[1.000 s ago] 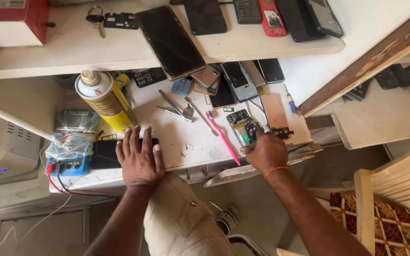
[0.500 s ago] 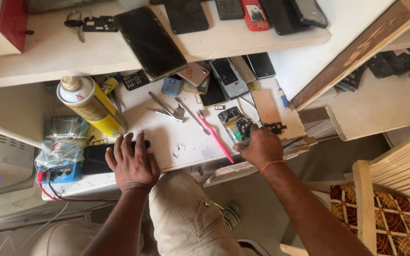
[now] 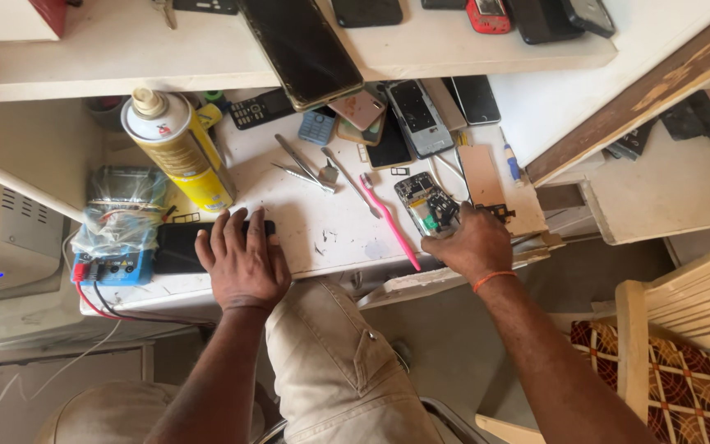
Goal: The person wipes a smartphone screen with a cloth at a counter, then carries the phone to a repair bench, opens its back cover, and works on the internal components using a screwdriver and tweezers among other disassembled phones and tools.
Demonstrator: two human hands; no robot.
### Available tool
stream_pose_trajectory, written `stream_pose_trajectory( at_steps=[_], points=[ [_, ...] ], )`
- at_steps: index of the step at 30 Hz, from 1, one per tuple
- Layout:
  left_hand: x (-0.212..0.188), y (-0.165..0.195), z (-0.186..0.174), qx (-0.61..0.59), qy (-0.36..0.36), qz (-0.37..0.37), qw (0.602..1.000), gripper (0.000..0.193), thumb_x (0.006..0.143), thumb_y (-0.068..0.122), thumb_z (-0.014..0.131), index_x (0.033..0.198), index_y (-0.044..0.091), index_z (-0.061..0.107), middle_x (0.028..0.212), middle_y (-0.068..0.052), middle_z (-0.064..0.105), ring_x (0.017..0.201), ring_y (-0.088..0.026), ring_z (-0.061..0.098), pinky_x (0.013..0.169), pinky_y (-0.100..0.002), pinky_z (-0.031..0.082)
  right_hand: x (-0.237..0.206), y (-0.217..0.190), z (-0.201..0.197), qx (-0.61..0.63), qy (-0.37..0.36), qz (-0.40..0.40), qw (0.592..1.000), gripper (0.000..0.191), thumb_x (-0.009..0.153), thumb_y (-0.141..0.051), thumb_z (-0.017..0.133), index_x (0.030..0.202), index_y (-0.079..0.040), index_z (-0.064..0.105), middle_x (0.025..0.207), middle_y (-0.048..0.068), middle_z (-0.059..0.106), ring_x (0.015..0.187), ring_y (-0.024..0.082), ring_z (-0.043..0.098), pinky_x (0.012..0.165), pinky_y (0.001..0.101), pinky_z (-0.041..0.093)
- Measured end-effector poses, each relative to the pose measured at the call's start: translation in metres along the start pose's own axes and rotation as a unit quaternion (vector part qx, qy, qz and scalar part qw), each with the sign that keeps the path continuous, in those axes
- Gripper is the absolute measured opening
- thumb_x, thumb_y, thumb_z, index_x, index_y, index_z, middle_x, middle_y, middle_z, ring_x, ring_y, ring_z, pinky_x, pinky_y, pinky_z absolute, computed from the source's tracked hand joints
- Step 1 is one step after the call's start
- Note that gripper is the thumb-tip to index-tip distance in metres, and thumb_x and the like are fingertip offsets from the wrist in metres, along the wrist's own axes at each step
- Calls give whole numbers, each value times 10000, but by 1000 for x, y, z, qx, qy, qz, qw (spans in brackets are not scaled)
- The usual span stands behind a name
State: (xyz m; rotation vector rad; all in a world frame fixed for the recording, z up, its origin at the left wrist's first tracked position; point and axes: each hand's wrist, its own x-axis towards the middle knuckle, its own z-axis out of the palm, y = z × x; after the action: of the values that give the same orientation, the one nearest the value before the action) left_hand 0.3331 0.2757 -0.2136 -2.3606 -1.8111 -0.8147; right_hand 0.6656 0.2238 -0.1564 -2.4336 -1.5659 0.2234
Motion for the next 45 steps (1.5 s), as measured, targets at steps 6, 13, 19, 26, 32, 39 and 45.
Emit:
stream_pose_trajectory(
  at_steps=[6,13,19,26,32,39,45],
  points=[
    [2,1,-3,-12,17,8,1000,585,880,280,593,1443,126,560,1419,-180,541,1426,-388,415,1184,-652,196,-3,0,2,-32,51,-25,998,807,538,-472,890,1113,43,655,973,240,708,921,406,691,802,493,569],
    [1,1,-6,-13,18,5,1000,474,832,289,620,1285,172,697,1392,-160,575,1401,-384,436,1175,-651,223,-6,0,-3,-26,39,-22,999,681,579,-470,854,1058,-19,682,1011,212,716,975,390,697,869,489,574],
    [2,1,-11,-42,15,2,999,440,868,322,640,1281,191,719,1373,-157,591,1382,-373,461,1179,-667,210,-4,1,-5,-15,28,-31,999,721,565,-449,856,1115,-17,683,1025,227,701,958,392,696,861,490,574],
    [1,-4,-12,-44,7,30,999,394,870,260,662,1256,219,728,1381,-145,577,1401,-370,453,1156,-730,171,-2,10,5,22,66,-68,995,888,569,-425,877,1264,71,633,1064,226,705,988,376,698,871,462,579],
    [-1,-4,-10,-39,-5,37,999,377,883,263,661,1252,228,730,1386,-146,572,1407,-360,448,1167,-733,149,-4,15,9,21,59,-85,994,934,572,-427,885,1299,94,616,1101,223,702,1035,360,689,902,449,573],
    [-2,-5,-11,-40,-11,37,998,351,904,286,657,1242,235,737,1391,-149,568,1404,-358,446,1167,-730,143,-4,18,11,21,68,-115,991,929,580,-425,889,1288,113,617,1142,250,693,1073,366,679,939,439,557],
    [-3,-3,-14,-37,-16,35,999,335,902,283,670,1228,256,742,1391,-146,567,1407,-351,447,1167,-729,147,-11,17,5,44,95,-157,982,902,589,-404,888,1277,115,623,1170,260,693,1080,367,678,951,435,553]
  ],
)
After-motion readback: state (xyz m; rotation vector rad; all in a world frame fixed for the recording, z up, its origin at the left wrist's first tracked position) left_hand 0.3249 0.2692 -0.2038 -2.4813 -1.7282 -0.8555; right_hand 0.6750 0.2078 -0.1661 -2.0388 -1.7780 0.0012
